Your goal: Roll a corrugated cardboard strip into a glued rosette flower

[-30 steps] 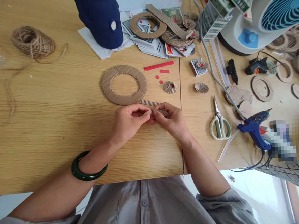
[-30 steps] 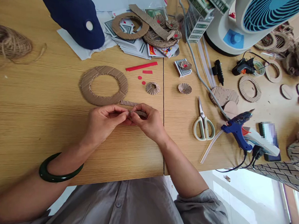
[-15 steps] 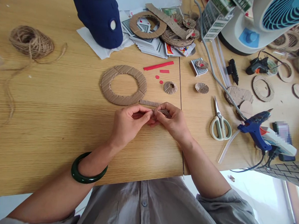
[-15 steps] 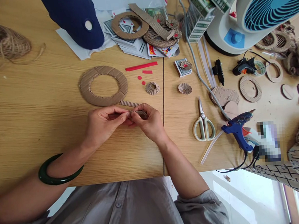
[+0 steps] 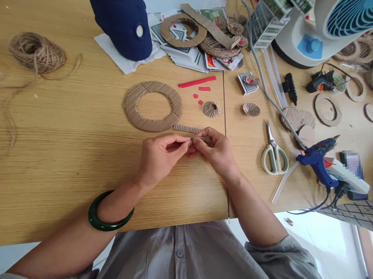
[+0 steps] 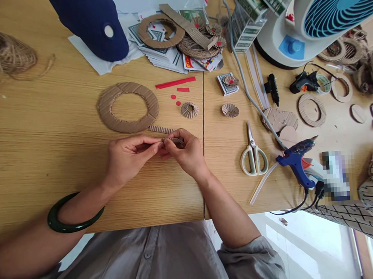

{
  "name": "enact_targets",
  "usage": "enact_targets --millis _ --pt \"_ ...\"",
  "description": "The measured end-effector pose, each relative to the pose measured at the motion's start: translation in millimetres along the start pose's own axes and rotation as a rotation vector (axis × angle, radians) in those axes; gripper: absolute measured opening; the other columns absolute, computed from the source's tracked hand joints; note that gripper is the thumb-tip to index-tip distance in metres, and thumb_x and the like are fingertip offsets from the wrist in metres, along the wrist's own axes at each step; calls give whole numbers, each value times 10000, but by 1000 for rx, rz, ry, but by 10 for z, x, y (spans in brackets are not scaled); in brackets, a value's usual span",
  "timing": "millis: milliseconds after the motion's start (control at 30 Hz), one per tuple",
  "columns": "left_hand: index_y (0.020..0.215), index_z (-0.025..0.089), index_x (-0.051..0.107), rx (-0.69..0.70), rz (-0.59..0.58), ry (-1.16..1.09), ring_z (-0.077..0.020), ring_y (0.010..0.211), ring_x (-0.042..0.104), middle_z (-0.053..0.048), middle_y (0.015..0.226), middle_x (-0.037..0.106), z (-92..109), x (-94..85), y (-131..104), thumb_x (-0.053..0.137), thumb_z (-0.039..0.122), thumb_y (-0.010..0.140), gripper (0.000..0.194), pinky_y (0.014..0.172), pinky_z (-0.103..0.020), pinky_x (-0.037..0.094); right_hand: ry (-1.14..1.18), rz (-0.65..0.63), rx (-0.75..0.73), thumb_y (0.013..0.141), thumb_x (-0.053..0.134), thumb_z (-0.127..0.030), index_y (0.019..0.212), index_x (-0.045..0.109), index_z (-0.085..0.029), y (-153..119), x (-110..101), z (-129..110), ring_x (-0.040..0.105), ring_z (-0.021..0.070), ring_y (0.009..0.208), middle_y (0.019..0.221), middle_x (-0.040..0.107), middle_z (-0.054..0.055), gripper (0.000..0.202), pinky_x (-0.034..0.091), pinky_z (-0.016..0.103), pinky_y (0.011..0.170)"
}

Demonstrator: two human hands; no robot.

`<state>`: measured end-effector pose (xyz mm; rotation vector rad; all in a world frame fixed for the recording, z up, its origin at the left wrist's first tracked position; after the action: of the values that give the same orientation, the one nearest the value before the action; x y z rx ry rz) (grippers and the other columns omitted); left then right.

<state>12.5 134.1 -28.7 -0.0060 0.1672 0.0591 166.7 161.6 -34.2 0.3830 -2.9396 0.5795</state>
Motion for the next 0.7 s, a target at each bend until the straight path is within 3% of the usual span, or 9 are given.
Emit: enact_targets --millis 333,567,700 --pt "850 211 786 -40 -3 -7 -181 742 782 -16 846 822 0 -17 17 758 259 822 62 728 -291 655 37 -11 -10 701 889 -498 776 665 -182 0 -28 14 723 136 667 715 730 2 394 660 276 654" --pt "801 190 765 -158 -5 -88 -175 710 767 -23 804 809 -45 -15 52 761 278 797 88 698 -276 638 -192 38 -209 743 867 -464 821 720 -182 13 -61 -62 676 108 666 755 733 -1 327 575 234 629" --pt "827 180 777 -172 -23 -74 -189 740 768 -41 840 809 -51 -7 50 759 299 791 125 736 -302 634 -200 46 -190 749 859 -485 778 715 -178 11 -74 -68 677 118 641 722 739 6 340 544 235 588"
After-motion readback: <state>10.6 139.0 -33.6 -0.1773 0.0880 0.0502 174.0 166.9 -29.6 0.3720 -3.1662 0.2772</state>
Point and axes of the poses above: each hand's wrist, its own y-axis towards the middle knuckle, its own x-axis out of the palm, z = x × y, the point moved 3 cm from there along y, towards the middle knuckle
